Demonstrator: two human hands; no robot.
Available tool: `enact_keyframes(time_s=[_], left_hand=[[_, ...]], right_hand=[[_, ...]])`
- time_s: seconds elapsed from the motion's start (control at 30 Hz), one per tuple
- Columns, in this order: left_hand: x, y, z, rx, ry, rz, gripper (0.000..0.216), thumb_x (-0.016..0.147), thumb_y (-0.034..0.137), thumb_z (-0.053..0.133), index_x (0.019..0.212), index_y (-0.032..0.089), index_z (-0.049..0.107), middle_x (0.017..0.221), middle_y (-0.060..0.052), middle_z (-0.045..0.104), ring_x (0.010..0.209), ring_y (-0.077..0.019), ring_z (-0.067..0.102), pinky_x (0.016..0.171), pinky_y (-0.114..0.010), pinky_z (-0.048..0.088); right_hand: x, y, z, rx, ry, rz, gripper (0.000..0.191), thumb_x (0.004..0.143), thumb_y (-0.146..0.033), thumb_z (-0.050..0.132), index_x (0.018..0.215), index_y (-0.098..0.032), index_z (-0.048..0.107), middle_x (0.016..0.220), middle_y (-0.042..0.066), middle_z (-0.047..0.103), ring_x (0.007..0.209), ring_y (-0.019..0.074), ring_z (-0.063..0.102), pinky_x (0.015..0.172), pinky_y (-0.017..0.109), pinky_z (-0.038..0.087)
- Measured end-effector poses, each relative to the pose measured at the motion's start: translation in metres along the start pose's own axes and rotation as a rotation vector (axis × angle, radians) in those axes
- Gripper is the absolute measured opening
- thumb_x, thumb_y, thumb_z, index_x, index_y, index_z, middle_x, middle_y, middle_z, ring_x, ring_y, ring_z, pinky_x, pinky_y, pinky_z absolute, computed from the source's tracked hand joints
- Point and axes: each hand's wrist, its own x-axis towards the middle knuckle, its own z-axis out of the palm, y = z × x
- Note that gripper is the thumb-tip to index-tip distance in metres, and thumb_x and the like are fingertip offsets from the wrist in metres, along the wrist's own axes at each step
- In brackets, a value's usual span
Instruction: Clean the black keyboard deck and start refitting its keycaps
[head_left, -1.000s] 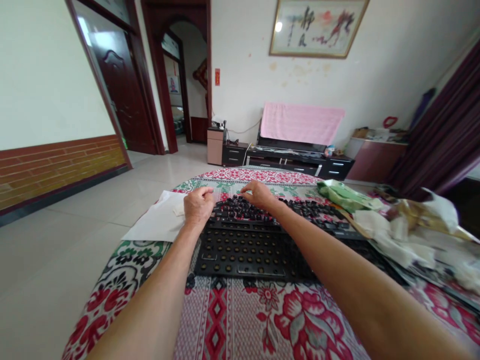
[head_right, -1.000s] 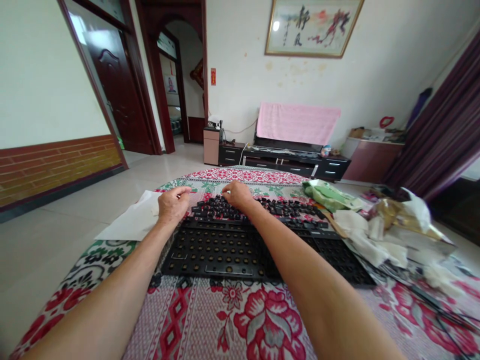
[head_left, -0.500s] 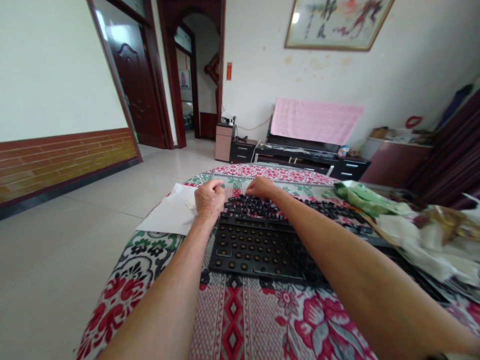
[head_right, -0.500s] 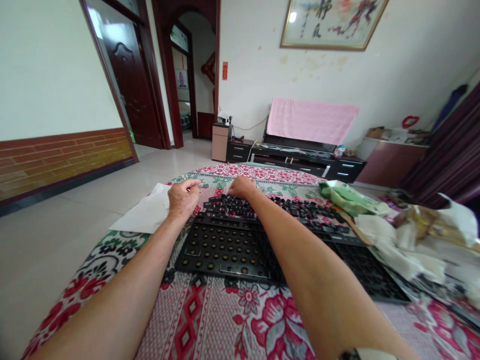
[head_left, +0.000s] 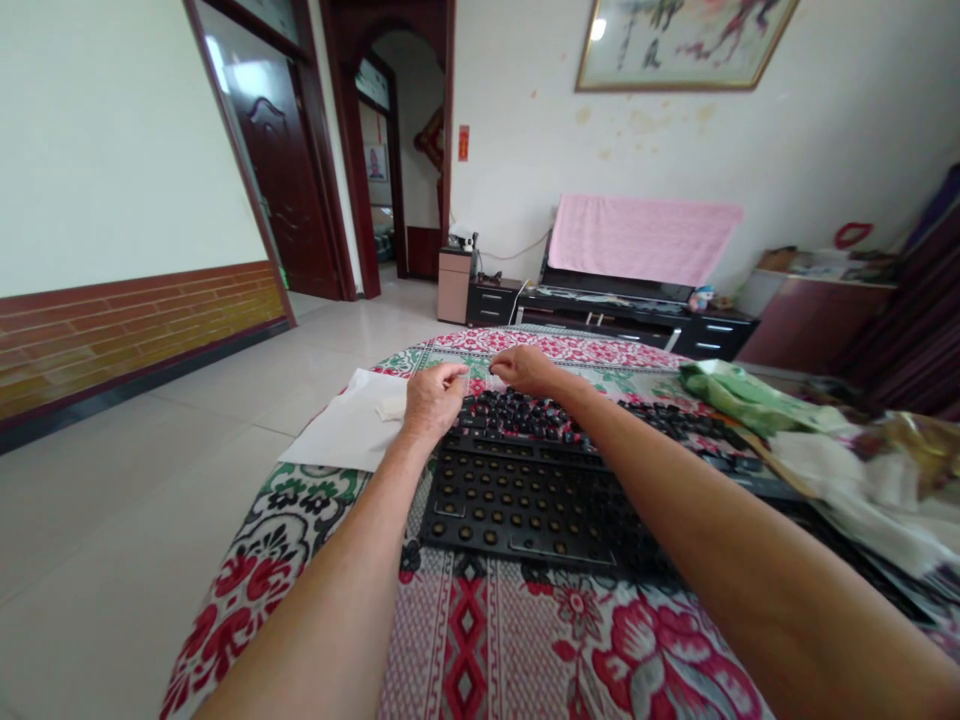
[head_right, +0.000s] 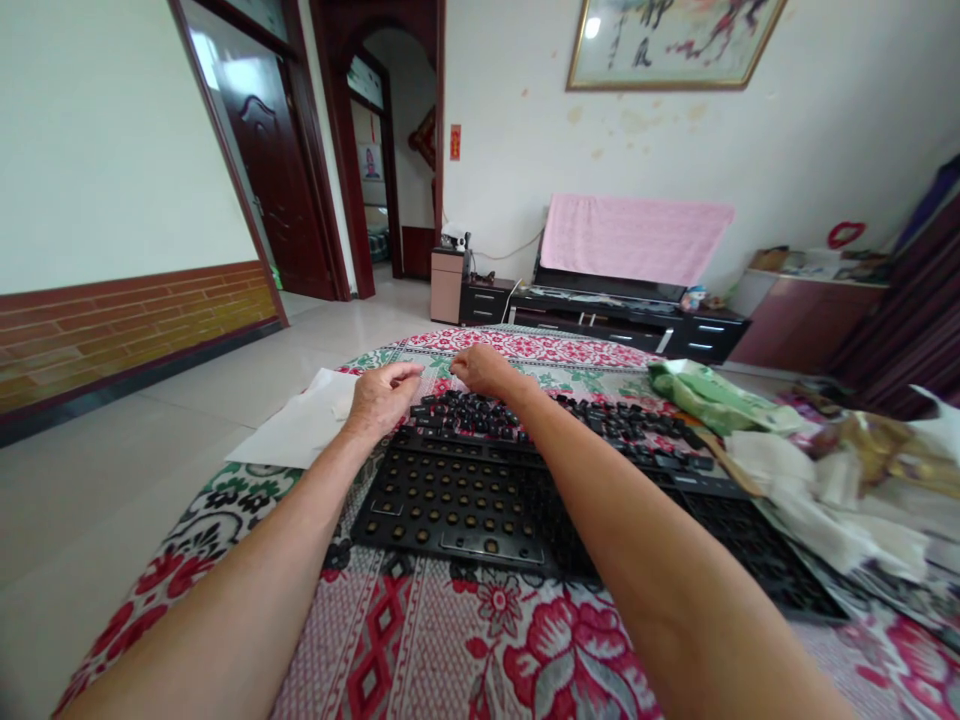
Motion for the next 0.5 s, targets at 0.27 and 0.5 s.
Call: enact_keyframes(time_s=[0.27,0.5], left_hand=[[-0.001,0.014,-0.011,-0.407,-0.285,-0.273,0.017,0.072,0.030,0.064,0.079,0.014,0.064,0.065,-0.003,0.066,0.059,-0.0118,0.061,0.049,-0.020,0.044],[-0.002,0.027,-0.036,-0.528,-0.509,-0.537,0.011,0.072,0.021,0.064,0.076,0.012,0.059,0.060,-0.001,0.061,0.051,-0.0067,0.055,0.048,-0.018,0.043]], right_hand=[[-0.040,-0.034,-0.012,0.379,0.142,-0.203,0.025,0.079,-0.022,0.046,0.082,-0.016,0.070,0.061,-0.002,0.060,0.058,0.0084,0.047,0.056,0.019,0.032],[-0.057,-0.049,0.004,0.643,0.168,-0.143,0.024,0.078,-0.023,0.049,0.086,-0.016,0.070,0.071,-0.001,0.066,0.065,0.0099,0.053,0.061,0.020,0.039]])
